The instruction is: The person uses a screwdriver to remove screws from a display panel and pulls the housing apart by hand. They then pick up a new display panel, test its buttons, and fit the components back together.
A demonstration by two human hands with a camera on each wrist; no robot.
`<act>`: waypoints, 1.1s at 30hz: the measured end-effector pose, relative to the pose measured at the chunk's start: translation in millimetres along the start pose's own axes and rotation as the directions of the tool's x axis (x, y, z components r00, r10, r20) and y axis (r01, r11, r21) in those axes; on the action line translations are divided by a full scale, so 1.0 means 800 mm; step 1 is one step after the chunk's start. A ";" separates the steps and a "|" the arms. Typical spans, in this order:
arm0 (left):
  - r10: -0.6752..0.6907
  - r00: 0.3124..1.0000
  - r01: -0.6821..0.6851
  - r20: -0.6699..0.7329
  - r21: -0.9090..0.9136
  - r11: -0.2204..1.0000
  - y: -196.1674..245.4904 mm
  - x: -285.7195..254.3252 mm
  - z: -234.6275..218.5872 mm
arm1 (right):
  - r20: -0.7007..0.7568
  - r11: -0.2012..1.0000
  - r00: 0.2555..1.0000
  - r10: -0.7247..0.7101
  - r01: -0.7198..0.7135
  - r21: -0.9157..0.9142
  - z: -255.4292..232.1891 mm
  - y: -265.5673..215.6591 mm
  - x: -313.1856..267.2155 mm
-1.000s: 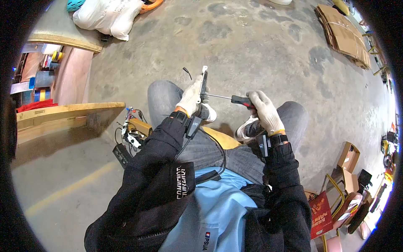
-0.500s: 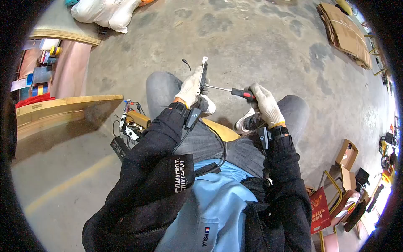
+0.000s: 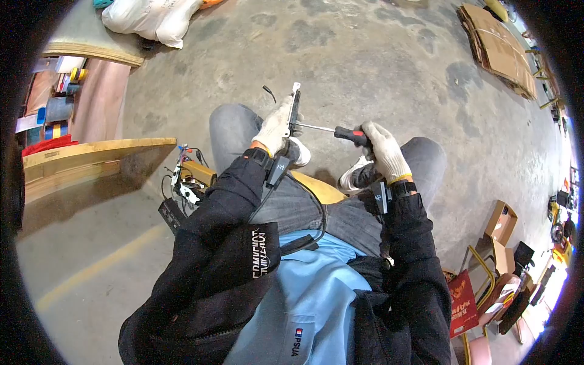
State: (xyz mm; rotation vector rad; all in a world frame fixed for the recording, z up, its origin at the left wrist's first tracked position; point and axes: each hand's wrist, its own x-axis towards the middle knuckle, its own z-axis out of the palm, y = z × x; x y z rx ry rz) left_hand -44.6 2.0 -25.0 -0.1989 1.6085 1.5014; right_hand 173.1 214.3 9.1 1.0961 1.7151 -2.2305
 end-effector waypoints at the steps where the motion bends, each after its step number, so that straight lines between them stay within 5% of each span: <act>1: 0.005 1.000 -0.005 0.006 -0.003 1.000 -0.002 0.001 -0.001 | -0.002 1.000 1.000 0.002 -0.002 0.000 0.000 0.008 0.005; 3: 0.012 1.000 -0.012 0.013 -0.005 1.000 -0.002 0.001 0.000 | -0.054 0.955 0.989 -0.138 0.147 0.259 0.001 0.016 0.013; 6: -0.008 1.000 0.008 -0.008 -0.022 1.000 -0.003 0.003 0.001 | -0.049 0.947 0.987 -0.151 0.158 0.279 0.000 0.010 0.007; 9: 0.029 1.000 -0.028 0.013 -0.065 0.998 -0.015 0.014 -0.006 | -0.061 0.957 0.998 -0.007 0.025 0.290 0.020 -0.014 -0.013; 10: 0.061 0.997 -0.058 0.038 -0.074 0.996 -0.016 0.011 -0.007 | -0.074 0.957 0.997 0.001 0.021 0.291 0.016 -0.016 -0.017; 12: 0.051 0.998 -0.050 0.045 -0.038 0.998 -0.013 0.005 -0.007 | 0.014 0.992 0.992 0.123 -0.123 -0.016 0.006 -0.022 -0.018; 13: 0.066 0.998 -0.065 0.019 -0.016 0.998 -0.011 0.002 -0.003 | -0.063 0.987 0.993 0.100 -0.107 -0.118 0.017 -0.030 -0.024; 20: 0.038 0.999 -0.039 0.021 0.040 0.998 -0.006 0.005 -0.002 | -0.056 0.962 0.991 -0.119 0.129 0.239 0.007 0.003 0.000; 24: 0.056 0.998 -0.057 0.034 0.030 0.998 -0.009 -0.002 -0.002 | -0.009 0.974 0.990 -0.138 0.137 0.183 0.007 0.001 -0.004; 27: 0.107 0.991 -0.110 0.079 0.033 0.993 -0.015 0.001 -0.010 | -0.036 1.000 0.999 -0.023 0.024 0.020 0.007 0.001 -0.007; 30: -0.042 0.998 0.041 0.051 0.036 0.999 -0.011 0.011 -0.009 | -0.077 0.994 0.997 -0.007 -0.001 -0.111 0.009 -0.012 -0.015; 33: 0.020 0.999 -0.020 0.036 0.015 1.000 -0.012 0.005 -0.006 | -0.023 0.993 0.998 -0.052 0.054 0.105 0.003 0.004 -0.001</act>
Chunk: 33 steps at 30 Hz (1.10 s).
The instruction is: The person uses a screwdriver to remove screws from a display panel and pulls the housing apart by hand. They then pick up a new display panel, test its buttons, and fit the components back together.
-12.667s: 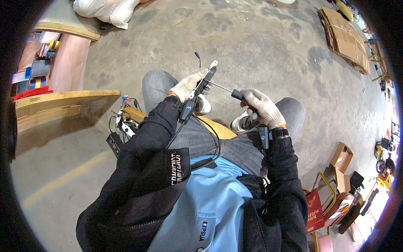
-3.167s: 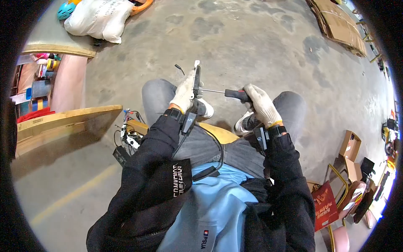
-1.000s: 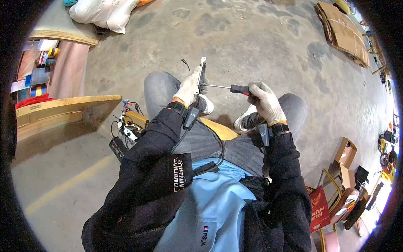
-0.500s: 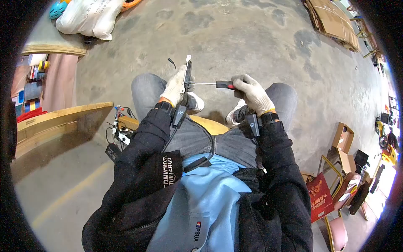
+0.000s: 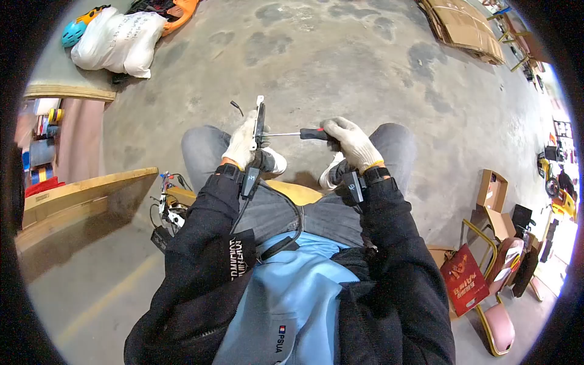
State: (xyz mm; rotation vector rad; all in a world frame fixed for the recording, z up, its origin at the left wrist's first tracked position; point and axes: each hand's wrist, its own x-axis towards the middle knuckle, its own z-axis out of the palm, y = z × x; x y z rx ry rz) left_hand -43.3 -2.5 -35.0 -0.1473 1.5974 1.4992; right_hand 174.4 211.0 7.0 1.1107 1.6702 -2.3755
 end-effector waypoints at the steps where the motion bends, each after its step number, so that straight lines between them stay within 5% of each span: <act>1: 0.013 1.000 -0.013 0.001 -0.026 1.000 -0.002 0.002 0.000 | 0.012 0.992 0.999 -0.039 0.037 0.118 -0.003 0.005 0.003; 2: 0.013 1.000 -0.014 -0.009 -0.045 0.999 -0.004 0.003 0.000 | 0.033 0.972 0.998 -0.047 0.038 0.231 -0.007 0.009 0.007; 9: -0.021 1.000 0.021 -0.013 -0.060 0.998 0.003 -0.002 0.003 | 0.058 0.983 0.991 -0.118 0.108 0.149 -0.003 0.002 0.002; 12: -0.044 0.999 0.043 -0.028 -0.060 0.997 0.005 -0.004 0.007 | -0.005 0.982 1.000 0.030 -0.028 0.185 0.012 -0.018 -0.011; 14: -0.017 0.999 0.016 -0.030 -0.029 0.999 0.008 -0.011 0.010 | -0.069 0.977 0.994 0.082 -0.094 -0.194 0.005 -0.016 -0.008; 20: 0.014 1.000 -0.015 -0.005 -0.036 0.999 0.006 -0.008 0.007 | 0.051 0.998 0.997 -0.057 0.057 0.003 -0.009 0.005 0.002; 29: 0.037 0.999 -0.035 0.031 -0.064 0.997 0.003 -0.008 0.003 | -0.006 0.980 1.000 -0.008 0.009 0.199 -0.007 -0.012 -0.008; 33: 0.022 1.000 -0.020 0.018 -0.093 0.995 0.004 -0.003 0.001 | -0.032 0.992 0.998 -0.056 0.059 0.108 -0.010 -0.007 -0.007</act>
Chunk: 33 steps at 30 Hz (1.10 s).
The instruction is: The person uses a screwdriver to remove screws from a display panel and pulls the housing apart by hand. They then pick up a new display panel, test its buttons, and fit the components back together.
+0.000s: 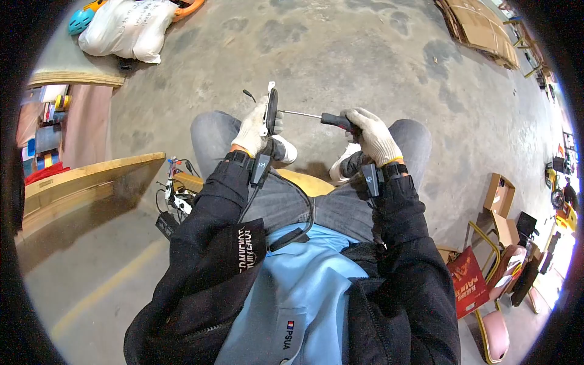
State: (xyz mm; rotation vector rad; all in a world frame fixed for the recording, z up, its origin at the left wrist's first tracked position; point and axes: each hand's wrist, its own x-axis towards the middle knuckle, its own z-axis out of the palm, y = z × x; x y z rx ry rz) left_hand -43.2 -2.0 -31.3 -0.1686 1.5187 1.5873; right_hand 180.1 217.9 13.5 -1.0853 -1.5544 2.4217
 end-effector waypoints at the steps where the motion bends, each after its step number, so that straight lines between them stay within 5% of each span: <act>1: -0.033 0.999 0.033 0.001 -0.041 0.999 0.002 0.003 -0.001 | 0.002 1.000 1.000 -0.003 0.003 -0.001 -0.002 0.001 0.001; 4: -0.019 0.999 0.022 0.031 -0.106 0.994 0.005 0.005 -0.002 | 0.020 0.985 0.996 -0.091 0.093 -0.148 -0.002 0.002 0.000; 6: 0.032 0.998 -0.024 0.060 -0.130 0.991 0.007 0.004 -0.002 | -0.053 0.999 0.998 0.036 -0.034 0.041 0.000 0.000 0.000; 10: 0.064 0.990 -0.032 0.125 -0.239 0.970 0.008 0.001 -0.002 | -0.054 0.998 0.998 0.046 -0.044 0.034 -0.007 0.007 0.004; 11: 0.070 0.990 -0.037 0.125 -0.249 0.968 0.008 0.000 -0.002 | 0.045 0.947 0.978 -0.206 0.211 -0.244 -0.013 0.017 0.005; 12: 0.076 0.989 -0.041 0.124 -0.260 0.965 0.008 0.000 -0.002 | 0.046 0.944 0.976 -0.215 0.219 -0.247 -0.012 0.013 0.003; 15: 0.042 0.993 -0.010 0.114 -0.267 0.964 0.009 0.004 -0.003 | -0.047 0.998 0.998 0.048 -0.046 0.046 -0.006 0.007 0.004; 22: 0.030 0.996 -0.009 0.083 -0.251 0.968 0.006 0.004 0.001 | -0.029 0.998 0.999 0.045 -0.044 0.038 -0.009 0.010 0.003; 24: 0.022 0.998 -0.005 0.066 -0.252 0.968 0.006 0.003 0.002 | 0.066 0.948 0.981 -0.185 0.195 -0.250 -0.011 0.014 0.003; 27: 0.033 0.995 -0.010 0.096 -0.232 0.973 0.001 0.004 -0.002 | -0.044 0.999 0.999 0.026 -0.027 -0.026 -0.005 0.001 -0.002; 30: 0.051 0.995 -0.026 0.091 -0.256 0.966 0.001 0.003 -0.003 | -0.081 0.998 0.995 -0.051 0.048 -0.032 -0.016 0.005 -0.001; 31: 0.028 0.998 -0.016 0.059 -0.198 0.980 0.002 0.002 0.001 | 0.215 0.509 0.797 -0.564 0.541 -0.670 -0.023 0.012 -0.001; 32: 0.021 0.998 -0.009 0.062 -0.192 0.981 0.003 0.000 0.006 | 0.206 0.516 0.801 -0.562 0.535 -0.669 -0.026 0.017 0.003; 33: 0.022 0.997 -0.008 0.079 -0.168 0.986 0.004 0.002 0.010 | -0.083 0.921 0.943 -0.321 0.291 -0.261 -0.024 0.018 0.008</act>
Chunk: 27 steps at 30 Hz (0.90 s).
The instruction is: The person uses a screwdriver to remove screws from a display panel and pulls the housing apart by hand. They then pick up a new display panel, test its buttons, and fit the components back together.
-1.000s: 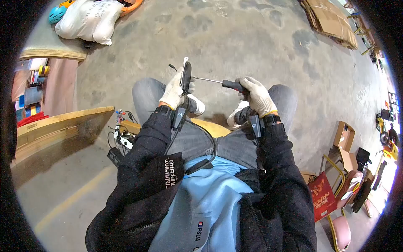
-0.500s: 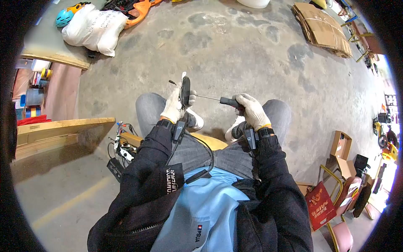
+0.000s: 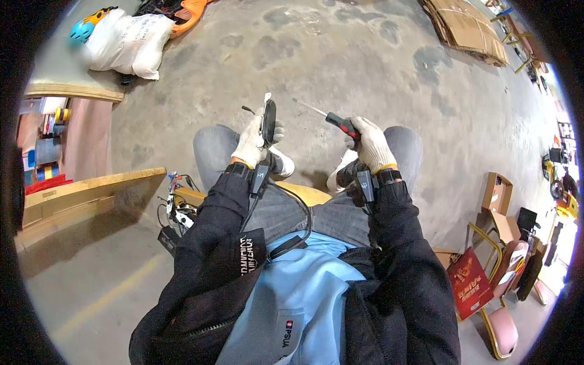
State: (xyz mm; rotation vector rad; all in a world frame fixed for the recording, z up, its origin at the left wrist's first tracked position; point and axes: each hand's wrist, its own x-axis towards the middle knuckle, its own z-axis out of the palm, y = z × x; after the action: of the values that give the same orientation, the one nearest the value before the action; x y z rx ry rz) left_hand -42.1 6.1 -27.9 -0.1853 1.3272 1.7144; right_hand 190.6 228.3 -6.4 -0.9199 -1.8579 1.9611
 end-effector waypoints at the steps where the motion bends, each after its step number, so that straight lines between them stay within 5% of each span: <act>1: -0.002 1.000 0.001 0.018 0.023 1.000 -0.001 0.001 0.005 | -0.014 0.806 0.920 0.391 -0.334 0.489 0.003 0.001 0.004; 7: -0.037 0.997 0.033 0.061 0.066 0.997 -0.006 0.015 0.033 | -0.134 0.777 0.887 0.443 -0.305 0.551 0.005 -0.003 0.004; 10: -0.019 0.995 0.013 0.094 0.059 0.998 -0.009 0.024 0.032 | -0.080 0.689 0.856 0.511 -0.353 0.633 -0.002 -0.003 0.005; 15: -0.057 0.998 0.056 0.017 0.009 0.998 -0.006 0.026 0.021 | -0.018 0.740 0.936 0.351 -0.265 0.618 -0.001 -0.005 0.003; 20: -0.070 0.998 0.070 -0.005 -0.002 0.998 -0.002 0.025 0.000 | 0.082 0.708 0.941 0.327 -0.302 0.639 -0.002 -0.001 0.009; 27: -0.052 0.998 0.053 -0.037 0.028 0.998 -0.002 0.003 -0.023 | 0.055 0.670 0.910 0.411 -0.343 0.658 0.007 -0.020 0.007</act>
State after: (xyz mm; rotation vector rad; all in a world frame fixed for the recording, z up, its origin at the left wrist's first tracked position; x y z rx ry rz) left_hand -49.6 -7.8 -37.8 -0.2331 1.3614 1.6539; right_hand 179.5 229.6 7.5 -1.1814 -0.8041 2.4932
